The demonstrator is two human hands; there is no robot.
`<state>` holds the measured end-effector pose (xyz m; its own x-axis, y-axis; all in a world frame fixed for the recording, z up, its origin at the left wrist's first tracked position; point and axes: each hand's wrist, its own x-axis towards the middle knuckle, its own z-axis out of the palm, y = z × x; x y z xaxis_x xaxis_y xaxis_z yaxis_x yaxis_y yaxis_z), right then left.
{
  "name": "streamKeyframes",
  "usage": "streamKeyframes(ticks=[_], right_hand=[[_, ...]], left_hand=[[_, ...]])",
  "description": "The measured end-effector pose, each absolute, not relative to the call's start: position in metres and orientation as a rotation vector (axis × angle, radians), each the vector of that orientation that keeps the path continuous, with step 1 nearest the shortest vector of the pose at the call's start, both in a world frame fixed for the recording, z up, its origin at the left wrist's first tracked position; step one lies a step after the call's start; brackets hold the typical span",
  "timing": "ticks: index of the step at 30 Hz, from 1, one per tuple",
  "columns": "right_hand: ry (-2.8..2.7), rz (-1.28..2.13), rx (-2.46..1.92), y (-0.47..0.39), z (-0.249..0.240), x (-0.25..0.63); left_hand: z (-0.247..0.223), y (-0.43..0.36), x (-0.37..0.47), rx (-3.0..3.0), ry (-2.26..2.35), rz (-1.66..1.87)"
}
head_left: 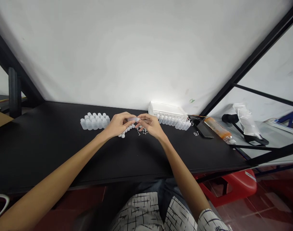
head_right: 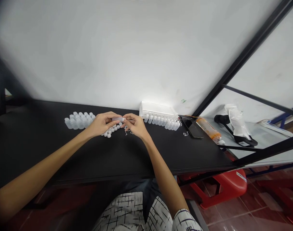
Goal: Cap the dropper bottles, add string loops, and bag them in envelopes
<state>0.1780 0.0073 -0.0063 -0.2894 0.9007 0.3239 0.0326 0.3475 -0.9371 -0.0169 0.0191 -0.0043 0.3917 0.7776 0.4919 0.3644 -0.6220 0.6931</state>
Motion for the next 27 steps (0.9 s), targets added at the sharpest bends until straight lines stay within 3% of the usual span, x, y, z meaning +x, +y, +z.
streamKeyframes(ticks=[13,21,27], right_hand=[[-1.438,1.234,-0.872,0.0036,-0.0022,0.1735],[-1.528,1.053,-0.908,0.0056,-0.0058,0.1736],[-1.557,1.079,-0.905,0.0046,-0.0088,0.1740]], left_hand=[[-0.0060,0.0176,-0.0152,2.401,0.880,1.392],[0.0011,0.0215,-0.0229,2.334,1.044,1.071],[-0.0027,0.0227,-0.0238,2.172,0.917,1.108]])
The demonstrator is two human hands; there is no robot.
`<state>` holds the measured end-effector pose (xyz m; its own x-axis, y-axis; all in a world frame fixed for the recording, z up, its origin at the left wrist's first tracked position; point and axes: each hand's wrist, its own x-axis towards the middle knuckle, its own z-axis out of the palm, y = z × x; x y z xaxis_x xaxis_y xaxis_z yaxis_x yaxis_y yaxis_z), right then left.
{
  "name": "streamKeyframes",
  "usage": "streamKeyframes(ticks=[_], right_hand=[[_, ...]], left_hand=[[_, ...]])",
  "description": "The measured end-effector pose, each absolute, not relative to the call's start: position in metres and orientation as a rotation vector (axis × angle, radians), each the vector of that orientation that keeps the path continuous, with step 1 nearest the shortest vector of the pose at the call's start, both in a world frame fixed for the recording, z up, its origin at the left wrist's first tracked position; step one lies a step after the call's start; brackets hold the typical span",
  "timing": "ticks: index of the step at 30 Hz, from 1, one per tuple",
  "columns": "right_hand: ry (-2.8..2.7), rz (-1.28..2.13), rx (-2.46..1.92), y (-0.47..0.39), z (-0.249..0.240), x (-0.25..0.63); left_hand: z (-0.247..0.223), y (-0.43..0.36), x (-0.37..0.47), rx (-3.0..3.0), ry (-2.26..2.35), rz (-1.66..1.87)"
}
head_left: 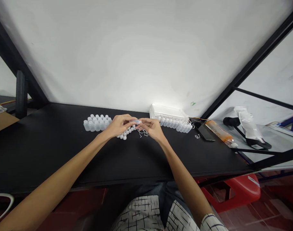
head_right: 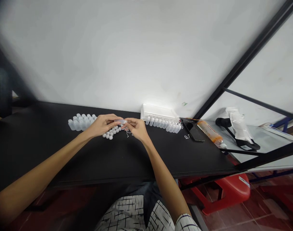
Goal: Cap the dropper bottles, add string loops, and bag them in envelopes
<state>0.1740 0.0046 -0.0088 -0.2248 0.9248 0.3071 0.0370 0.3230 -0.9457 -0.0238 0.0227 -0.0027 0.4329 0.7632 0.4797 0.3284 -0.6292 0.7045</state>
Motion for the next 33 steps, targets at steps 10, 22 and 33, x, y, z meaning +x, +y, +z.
streamKeyframes(ticks=[10,22,33], right_hand=[[-1.427,1.215,-0.850,0.003,-0.006,0.175],[-1.246,1.330,-0.889,0.003,-0.005,0.175],[-1.202,1.383,-0.952,0.004,-0.003,0.179]], left_hand=[[-0.002,0.021,-0.022,2.342,0.874,1.187],[-0.008,0.022,-0.020,2.478,0.772,1.289],[-0.018,0.023,-0.019,2.752,0.654,1.401]])
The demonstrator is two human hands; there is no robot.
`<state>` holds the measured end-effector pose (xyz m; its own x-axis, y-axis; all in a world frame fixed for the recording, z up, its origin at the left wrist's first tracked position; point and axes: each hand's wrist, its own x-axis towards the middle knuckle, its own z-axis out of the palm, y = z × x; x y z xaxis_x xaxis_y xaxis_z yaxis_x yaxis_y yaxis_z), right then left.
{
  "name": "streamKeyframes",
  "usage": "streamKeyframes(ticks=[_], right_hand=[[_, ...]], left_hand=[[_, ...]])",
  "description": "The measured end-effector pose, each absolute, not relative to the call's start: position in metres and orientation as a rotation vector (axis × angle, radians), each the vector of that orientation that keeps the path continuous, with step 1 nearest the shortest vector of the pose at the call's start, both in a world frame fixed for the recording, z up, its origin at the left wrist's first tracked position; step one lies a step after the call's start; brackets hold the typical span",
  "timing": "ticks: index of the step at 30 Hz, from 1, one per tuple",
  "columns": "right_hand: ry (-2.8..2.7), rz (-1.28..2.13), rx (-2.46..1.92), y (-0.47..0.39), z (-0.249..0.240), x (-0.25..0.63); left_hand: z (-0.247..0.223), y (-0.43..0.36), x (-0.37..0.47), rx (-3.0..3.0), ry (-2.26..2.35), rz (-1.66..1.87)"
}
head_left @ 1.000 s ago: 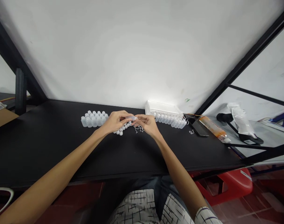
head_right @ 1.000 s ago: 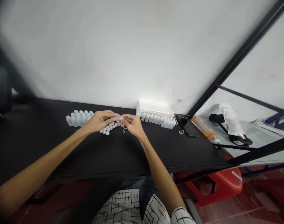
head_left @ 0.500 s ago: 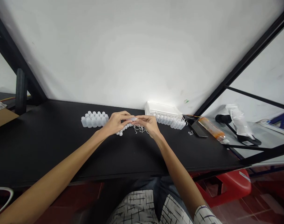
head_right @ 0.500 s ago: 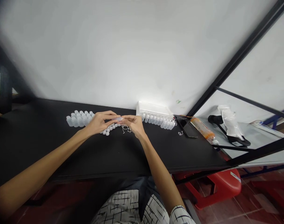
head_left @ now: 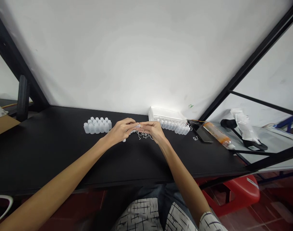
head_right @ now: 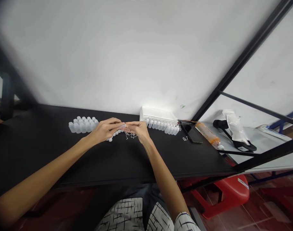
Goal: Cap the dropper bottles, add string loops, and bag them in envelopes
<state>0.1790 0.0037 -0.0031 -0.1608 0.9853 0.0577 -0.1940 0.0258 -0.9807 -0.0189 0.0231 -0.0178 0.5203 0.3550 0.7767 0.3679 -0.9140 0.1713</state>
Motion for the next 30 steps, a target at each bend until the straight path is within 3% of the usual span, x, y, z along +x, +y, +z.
streamKeyframes(ticks=[7,15,30], right_hand=[[-1.255,1.331,-0.929,0.003,0.002,0.181],[-1.492,1.048,-0.851,0.000,0.006,0.179],[-1.532,1.152,-0.894,-0.001,0.005,0.182]], left_hand=[[-0.016,0.019,-0.015,-2.691,-0.679,-1.395],[-0.009,0.014,-0.007,-2.955,-1.261,-1.636],[-0.013,0.013,-0.009,-2.863,-1.068,-1.565]])
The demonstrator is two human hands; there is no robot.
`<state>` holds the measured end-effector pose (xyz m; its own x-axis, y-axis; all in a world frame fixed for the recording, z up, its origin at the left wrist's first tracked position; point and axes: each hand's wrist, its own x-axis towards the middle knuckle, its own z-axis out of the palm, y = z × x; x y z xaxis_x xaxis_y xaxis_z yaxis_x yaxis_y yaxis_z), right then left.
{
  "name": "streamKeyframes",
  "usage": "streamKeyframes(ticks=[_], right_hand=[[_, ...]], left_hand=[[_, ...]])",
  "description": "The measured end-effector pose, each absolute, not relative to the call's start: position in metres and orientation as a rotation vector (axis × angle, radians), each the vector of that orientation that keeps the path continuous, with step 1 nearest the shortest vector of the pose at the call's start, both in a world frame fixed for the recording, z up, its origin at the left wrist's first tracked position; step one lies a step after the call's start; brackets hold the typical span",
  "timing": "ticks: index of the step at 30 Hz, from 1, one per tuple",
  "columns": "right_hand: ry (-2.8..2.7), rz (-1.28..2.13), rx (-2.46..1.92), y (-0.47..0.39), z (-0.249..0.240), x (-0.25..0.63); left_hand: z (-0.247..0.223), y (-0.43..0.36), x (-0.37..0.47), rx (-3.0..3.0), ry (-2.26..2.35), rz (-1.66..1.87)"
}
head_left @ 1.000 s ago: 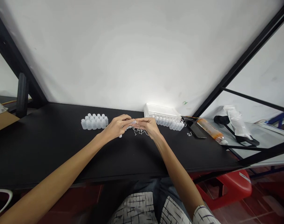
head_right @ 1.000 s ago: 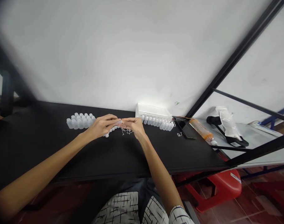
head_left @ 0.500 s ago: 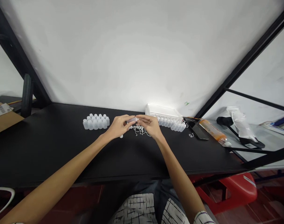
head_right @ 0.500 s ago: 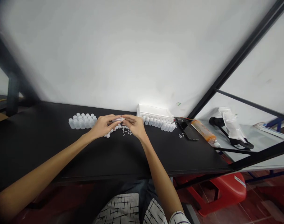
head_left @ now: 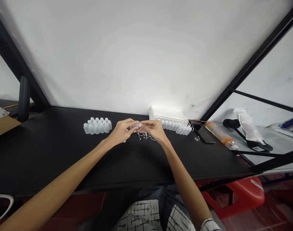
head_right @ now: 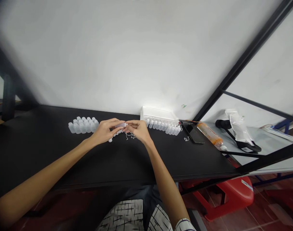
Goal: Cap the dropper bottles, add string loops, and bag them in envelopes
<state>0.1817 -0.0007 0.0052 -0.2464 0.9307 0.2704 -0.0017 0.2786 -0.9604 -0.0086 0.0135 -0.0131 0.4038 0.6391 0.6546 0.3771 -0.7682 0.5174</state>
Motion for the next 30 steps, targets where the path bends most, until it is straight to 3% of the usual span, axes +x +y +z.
streamKeyframes(ticks=[12,20,25,30], right_hand=[[-1.422,1.239,-0.882,0.001,0.000,0.184],[-1.418,1.166,-0.942,0.004,0.005,0.182],[-1.434,0.858,-1.103,0.010,-0.006,0.179],[-1.965,0.238,-1.443,0.006,-0.018,0.165]], left_hand=[[-0.021,0.015,-0.007,2.587,0.681,1.523],[-0.016,0.014,-0.004,2.592,0.963,1.469],[-0.005,0.017,-0.008,2.196,1.343,1.692],[-0.001,0.019,-0.014,1.889,1.312,1.619]])
